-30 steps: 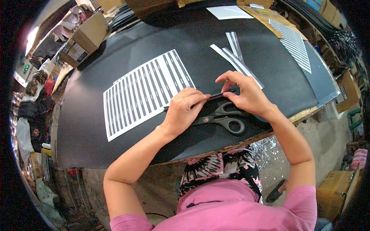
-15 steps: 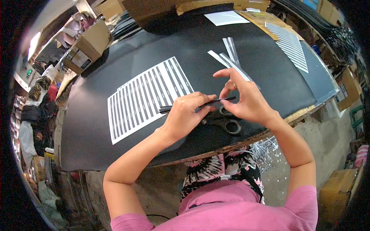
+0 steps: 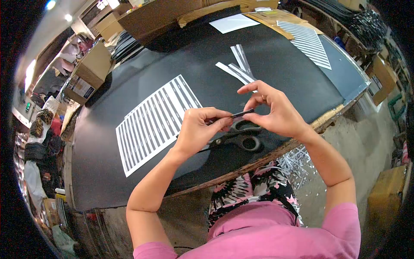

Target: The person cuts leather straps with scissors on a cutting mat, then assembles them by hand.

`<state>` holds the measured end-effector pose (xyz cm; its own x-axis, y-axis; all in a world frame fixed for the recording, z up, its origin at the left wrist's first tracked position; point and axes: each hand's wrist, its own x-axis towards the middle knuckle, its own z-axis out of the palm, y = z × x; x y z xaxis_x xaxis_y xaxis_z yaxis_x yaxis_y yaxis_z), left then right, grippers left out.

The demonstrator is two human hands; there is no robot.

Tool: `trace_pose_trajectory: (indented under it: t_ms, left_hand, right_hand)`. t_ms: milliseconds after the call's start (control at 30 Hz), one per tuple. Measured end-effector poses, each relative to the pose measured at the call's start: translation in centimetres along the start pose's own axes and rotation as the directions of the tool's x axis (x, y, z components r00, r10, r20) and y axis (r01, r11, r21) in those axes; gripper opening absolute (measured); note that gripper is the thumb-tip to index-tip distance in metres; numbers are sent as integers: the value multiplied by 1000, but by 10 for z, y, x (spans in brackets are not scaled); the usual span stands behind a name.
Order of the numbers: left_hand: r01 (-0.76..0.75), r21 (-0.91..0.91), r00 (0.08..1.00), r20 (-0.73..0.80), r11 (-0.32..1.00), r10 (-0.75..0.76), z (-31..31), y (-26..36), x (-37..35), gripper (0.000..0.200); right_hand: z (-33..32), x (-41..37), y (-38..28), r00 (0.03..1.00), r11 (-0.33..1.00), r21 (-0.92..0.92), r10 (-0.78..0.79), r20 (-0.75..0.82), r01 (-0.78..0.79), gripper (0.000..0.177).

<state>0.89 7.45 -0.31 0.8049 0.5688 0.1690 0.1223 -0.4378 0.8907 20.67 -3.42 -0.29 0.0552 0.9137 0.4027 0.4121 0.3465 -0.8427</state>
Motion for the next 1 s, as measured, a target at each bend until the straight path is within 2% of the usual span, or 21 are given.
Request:
trace_pose_trajectory:
  t_ms: [67, 167, 233, 367, 433, 467, 533, 567, 633, 667, 700, 767, 800, 867, 900, 967, 1000]
  left_hand:
    - [20, -34, 1000, 6, 999, -20, -1, 0, -1, 13]
    - [72, -65, 996, 63, 995, -68, -5, 4, -2, 15]
    - [26, -80, 999, 34, 996, -24, -3, 7, -4, 17]
    - [-13, -47, 1000, 4, 999, 13, -7, 4, -4, 18]
    - [27, -49, 1000, -8, 998, -27, -13, 3, -3, 17]
    - [36, -81, 999, -25, 996, -38, -18, 1, -2, 18]
    - [53, -157, 996, -57, 986, -62, -31, -5, -1, 19]
    - [53, -156, 996, -66, 986, -64, -37, -5, -2, 19]
    - [143, -235, 986, -55, 961, -160, -46, -1, -4, 21]
    - [184, -265, 978, -44, 947, -202, -48, 5, -6, 21]
    - [179, -270, 979, -46, 946, -198, -49, 5, -7, 21]
    - [258, -393, 965, 75, 882, -249, -51, 4, -8, 21]
    - [246, -398, 969, 70, 884, -238, -51, 4, -8, 21]
    - [341, -468, 940, 172, 816, -294, -46, 3, -10, 23]
    - [333, -476, 943, 173, 814, -285, -43, 3, -11, 23]
    - [427, -527, 904, 244, 735, -351, -36, 4, -13, 25]
    - [435, -541, 900, 277, 720, -336, -33, 6, -14, 26]
  right_hand:
    - [3, 0, 2, 998, 996, 72, 58, -6, -57, 49]
    - [6, 2, -2, 999, 997, 73, 5, -42, -2, 46]
    - [6, 4, -6, 996, 990, 119, 82, -19, -79, 44]
    - [10, 6, -14, 998, 996, 79, 54, -37, -51, 43]
    - [11, 4, -23, 996, 986, -155, 58, -61, -67, 41]
    - [11, 1, -21, 997, 986, -156, 56, -55, -64, 41]
    - [10, -9, -13, 975, 843, -492, -171, 140, 218, 36]
    - [12, -14, -13, 973, 843, -488, -175, 147, 225, 36]
    - [17, -24, -19, 947, 851, -475, -75, 311, 224, 34]
    - [19, -26, -20, 939, 823, -519, -48, 341, 231, 36]
    - [20, -27, -20, 938, 819, -524, -46, 344, 233, 36]
    - [16, -30, -19, 943, 780, -572, -69, 326, 254, 41]
    - [13, -32, -21, 942, 772, -579, -72, 329, 261, 41]
    - [7, -40, -29, 933, 739, -640, 44, 358, 210, 43]
    - [4, -47, -35, 932, 731, -649, 50, 359, 211, 43]
    - [-3, -63, -51, 905, 705, -705, 346, 246, -78, 45]
    - [-7, -74, -57, 913, 704, -704, 343, 222, -93, 46]
